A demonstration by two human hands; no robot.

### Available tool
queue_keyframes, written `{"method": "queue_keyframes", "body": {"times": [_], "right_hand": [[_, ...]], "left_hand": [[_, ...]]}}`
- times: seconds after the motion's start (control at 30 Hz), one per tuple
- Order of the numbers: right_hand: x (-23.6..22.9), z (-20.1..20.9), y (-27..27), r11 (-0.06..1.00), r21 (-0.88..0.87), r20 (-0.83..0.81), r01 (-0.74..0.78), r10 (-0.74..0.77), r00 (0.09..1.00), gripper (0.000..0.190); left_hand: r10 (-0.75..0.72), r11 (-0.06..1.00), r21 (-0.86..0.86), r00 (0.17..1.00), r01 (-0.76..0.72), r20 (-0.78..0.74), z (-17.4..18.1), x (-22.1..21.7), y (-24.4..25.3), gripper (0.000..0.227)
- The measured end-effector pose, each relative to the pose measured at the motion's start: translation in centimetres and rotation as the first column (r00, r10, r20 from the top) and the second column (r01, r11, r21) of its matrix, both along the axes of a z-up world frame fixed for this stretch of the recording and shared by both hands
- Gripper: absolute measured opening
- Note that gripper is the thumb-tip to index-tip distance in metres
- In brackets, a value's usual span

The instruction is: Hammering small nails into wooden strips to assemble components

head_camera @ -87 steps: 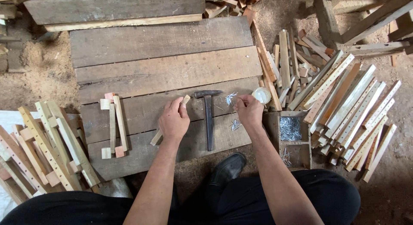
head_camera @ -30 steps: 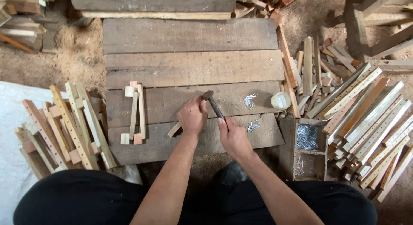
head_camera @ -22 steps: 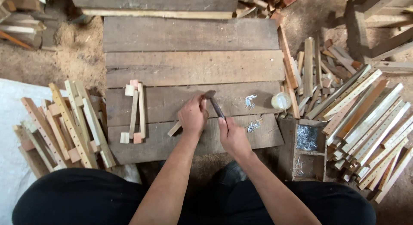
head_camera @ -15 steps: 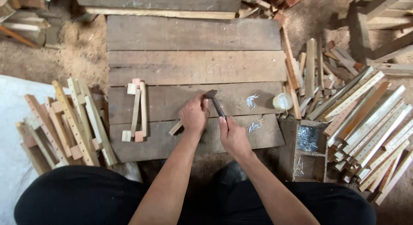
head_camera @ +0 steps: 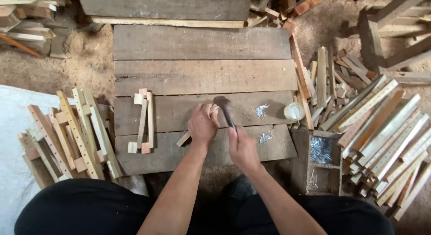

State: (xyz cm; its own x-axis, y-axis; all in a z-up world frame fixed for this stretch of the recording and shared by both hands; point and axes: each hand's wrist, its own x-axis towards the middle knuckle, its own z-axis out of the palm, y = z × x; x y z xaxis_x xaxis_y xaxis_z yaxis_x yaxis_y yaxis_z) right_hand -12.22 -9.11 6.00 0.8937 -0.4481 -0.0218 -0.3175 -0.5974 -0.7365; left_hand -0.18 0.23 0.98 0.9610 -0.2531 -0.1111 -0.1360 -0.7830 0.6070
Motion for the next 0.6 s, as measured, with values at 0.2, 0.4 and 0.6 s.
{"method": "queue_keyframes", "body": {"times": [0.2, 0.4, 0.6], "right_hand": [[0.6, -4.2, -1.6, 0.999, -0.010, -0.290, -0.034, 0.029, 0.956, 0.058], [0.2, -2.0, -0.1, 0.996, -0.040, -0.048, 0.076, -0.078, 0.996, 0.042], [1.6, -2.8, -0.6, 0.999, -0.044, -0.198, -0.010, 0.001, 0.980, 0.051]], "left_hand": [[0.014, 0.999, 0.030, 1.000, -0.014, -0.017, 0.1, 0.3, -0.3, 0.029], [-0.026, 1.000, -0.011, 0.999, 0.026, -0.019, -0.8, 0.5, -0.1, 0.031], [0.018, 0.999, 0.042, 1.000, -0.018, 0.012, -1.9, 0.7, -0.4, 0.030]]}}
